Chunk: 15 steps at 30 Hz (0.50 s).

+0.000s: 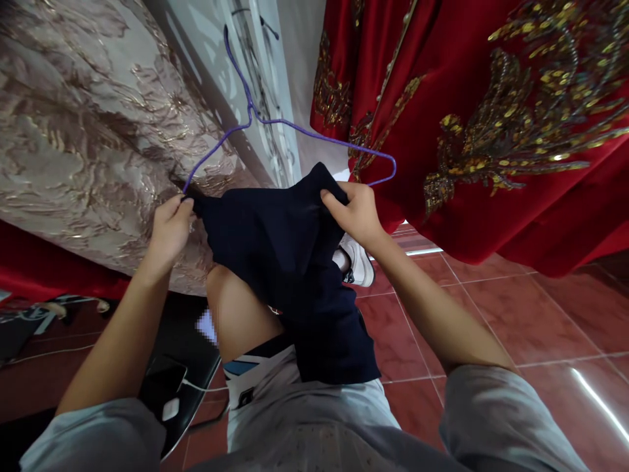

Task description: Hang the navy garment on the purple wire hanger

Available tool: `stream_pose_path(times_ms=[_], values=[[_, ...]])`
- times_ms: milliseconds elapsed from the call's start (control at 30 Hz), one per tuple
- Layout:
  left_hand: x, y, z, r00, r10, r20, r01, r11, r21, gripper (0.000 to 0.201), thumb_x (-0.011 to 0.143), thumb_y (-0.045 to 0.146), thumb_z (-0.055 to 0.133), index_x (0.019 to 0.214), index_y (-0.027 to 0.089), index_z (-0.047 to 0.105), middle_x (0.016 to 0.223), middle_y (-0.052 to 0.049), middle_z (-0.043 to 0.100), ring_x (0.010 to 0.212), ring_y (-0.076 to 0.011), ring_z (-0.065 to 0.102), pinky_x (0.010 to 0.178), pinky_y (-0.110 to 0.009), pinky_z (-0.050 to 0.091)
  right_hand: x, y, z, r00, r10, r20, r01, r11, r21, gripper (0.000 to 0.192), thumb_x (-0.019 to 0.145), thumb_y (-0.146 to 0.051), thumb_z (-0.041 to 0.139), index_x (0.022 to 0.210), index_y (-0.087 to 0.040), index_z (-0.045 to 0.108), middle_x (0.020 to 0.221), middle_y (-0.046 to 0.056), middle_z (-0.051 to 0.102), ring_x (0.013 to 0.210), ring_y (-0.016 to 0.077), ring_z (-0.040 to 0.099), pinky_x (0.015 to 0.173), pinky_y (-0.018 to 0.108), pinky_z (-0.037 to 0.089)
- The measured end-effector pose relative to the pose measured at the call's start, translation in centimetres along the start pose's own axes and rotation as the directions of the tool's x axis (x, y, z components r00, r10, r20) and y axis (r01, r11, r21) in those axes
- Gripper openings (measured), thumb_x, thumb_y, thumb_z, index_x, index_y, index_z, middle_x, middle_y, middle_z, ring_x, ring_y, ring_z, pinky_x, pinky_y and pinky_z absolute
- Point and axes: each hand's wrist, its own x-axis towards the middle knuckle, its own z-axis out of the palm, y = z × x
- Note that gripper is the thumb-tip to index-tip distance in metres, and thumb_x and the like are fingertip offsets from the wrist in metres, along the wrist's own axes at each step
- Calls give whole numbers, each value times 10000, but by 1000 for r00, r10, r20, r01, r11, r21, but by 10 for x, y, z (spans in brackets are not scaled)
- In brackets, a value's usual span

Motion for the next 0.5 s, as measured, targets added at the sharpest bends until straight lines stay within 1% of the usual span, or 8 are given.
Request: stream_pose_path(times_ms=[67, 133, 167, 233, 300, 333, 400, 500], values=[[3, -2, -7, 999, -30, 42, 27, 997, 66, 319, 922, 425, 546, 704, 199, 491, 646, 17, 433, 642, -149, 409, 642, -323, 327, 2, -1, 1, 1000, 17, -25, -18, 1000, -8, 428, 851, -348, 626, 577, -212, 327, 576, -27, 297, 546, 86, 290, 523, 291, 209], [0, -2, -18, 996, -25, 90, 12, 990, 138, 321, 915, 440, 577, 710, 193, 551, 646, 14, 486, 665, -158, 453, 664, -332, 346, 4, -1, 2, 998, 29, -49, -30, 999, -20, 405, 821, -308, 616, 566, -212, 317, 575, -24, 285, 556, 89, 284, 527, 291, 202], [-2, 2, -24, 995, 12, 98, -29, 985, 171, 313, 939, 454, 565, 762, 197, 590, 693, 8, 538, 721, -172, 504, 698, -337, 375, 5, -2, 2, 998, 34, -56, -35, 999, -22, 394, 809, -287, 608, 563, -213, 310, 577, -22, 277, 563, 92, 280, 530, 291, 199], [-5, 14, -35, 987, 154, 55, -163, 958, 238, 307, 1015, 474, 502, 903, 216, 626, 867, -2, 618, 909, -202, 576, 815, -349, 432, 7, -2, 5, 997, 42, -68, -43, 999, -11, 387, 790, -257, 600, 559, -215, 292, 579, -20, 257, 571, 97, 266, 533, 294, 190], [-3, 32, -39, 954, 301, 12, -292, 913, 285, 310, 1073, 465, 432, 1017, 229, 624, 1014, -7, 626, 1042, -208, 579, 932, -371, 449, 7, -2, 9, 996, 58, -73, -56, 998, 22, 401, 796, -263, 612, 559, -216, 292, 582, -21, 252, 570, 98, 262, 531, 295, 188], [1, 42, -38, 938, 348, 0, -333, 899, 285, 317, 1088, 457, 409, 1050, 228, 625, 1041, -9, 622, 1052, -202, 580, 959, -380, 453, 5, -2, 12, 996, 70, -60, -68, 997, 47, 416, 810, -285, 625, 560, -216, 300, 580, -23, 259, 565, 98, 267, 526, 293, 192], [12, 61, -31, 914, 406, -21, -388, 887, 251, 318, 1102, 435, 394, 1111, 225, 633, 1060, -9, 633, 1023, -187, 589, 972, -386, 469, -1, -2, 16, 995, 102, 21, -103, 988, 113, 439, 859, -373, 643, 573, -215, 350, 577, -25, 307, 556, 101, 305, 511, 284, 228], [31, 78, -15, 887, 457, -70, -440, 880, 179, 271, 1078, 401, 473, 1250, 250, 619, 1131, -21, 673, 1039, -198, 626, 994, -379, 488, -16, -4, 13, 981, 85, 175, -118, 976, 184, 357, 917, -463, 652, 693, -201, 559, 652, -10, 512, 613, 133, 484, 563, 284, 401]])
